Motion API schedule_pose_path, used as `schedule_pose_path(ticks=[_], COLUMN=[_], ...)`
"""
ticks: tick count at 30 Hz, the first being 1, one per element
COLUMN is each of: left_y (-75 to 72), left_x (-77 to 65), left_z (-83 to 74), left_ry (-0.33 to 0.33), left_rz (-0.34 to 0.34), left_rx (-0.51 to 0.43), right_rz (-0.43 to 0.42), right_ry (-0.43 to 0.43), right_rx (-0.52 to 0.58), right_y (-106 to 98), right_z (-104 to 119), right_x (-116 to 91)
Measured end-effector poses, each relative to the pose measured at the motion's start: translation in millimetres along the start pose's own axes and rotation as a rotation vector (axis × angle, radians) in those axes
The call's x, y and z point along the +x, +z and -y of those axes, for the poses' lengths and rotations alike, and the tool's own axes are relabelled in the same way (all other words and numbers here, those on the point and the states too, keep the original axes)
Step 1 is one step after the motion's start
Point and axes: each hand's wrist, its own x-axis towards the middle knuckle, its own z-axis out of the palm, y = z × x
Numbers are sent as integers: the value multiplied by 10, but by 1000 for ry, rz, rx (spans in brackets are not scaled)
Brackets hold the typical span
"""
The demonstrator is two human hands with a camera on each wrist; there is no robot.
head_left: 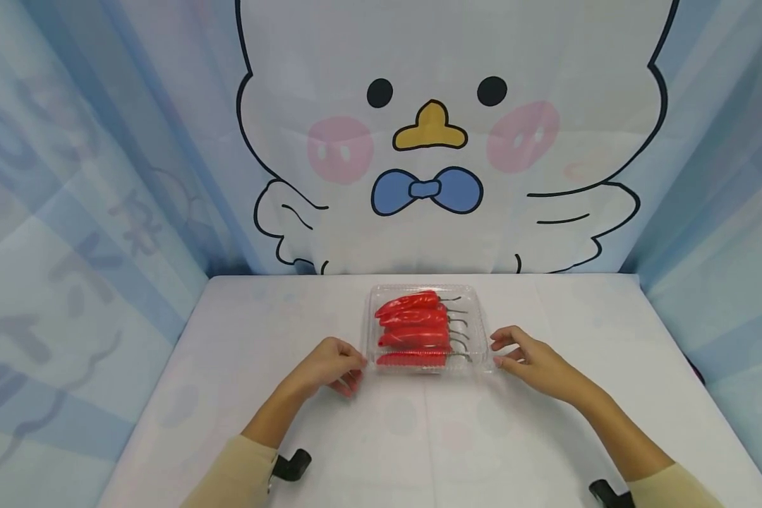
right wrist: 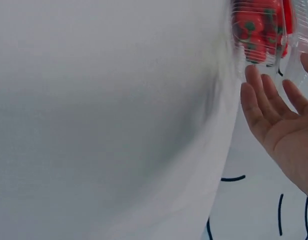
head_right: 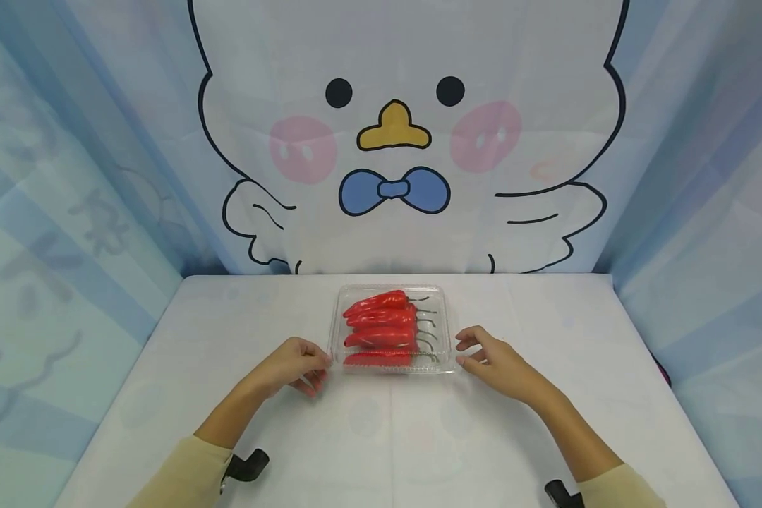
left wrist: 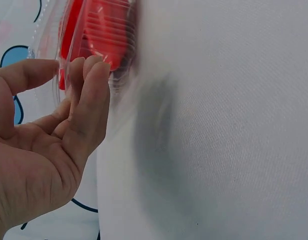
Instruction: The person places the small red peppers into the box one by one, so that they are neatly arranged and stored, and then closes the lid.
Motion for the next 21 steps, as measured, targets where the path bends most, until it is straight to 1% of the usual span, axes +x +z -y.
schedule_pose_path(ticks=[5, 8, 14, 17, 21], left_y=[6, 5, -3, -3, 5], left_x=[16, 14, 13, 20, 26], left_z=[7, -2, -2, 2, 11], left_ry=[6, 9, 1, 5, 22], left_rz=[12, 18, 38, 46, 50], left_rx=[4, 7, 4, 0, -8], right_rz=[33, 79, 194, 220, 229], right_ry=[62, 73, 23, 5, 13], right_rx=[68, 104, 126, 149, 167], right_y=[16, 25, 62, 72, 79], right_z=[-59, -79, -67, -34, 6], right_x=[-2, 13, 52, 57, 59])
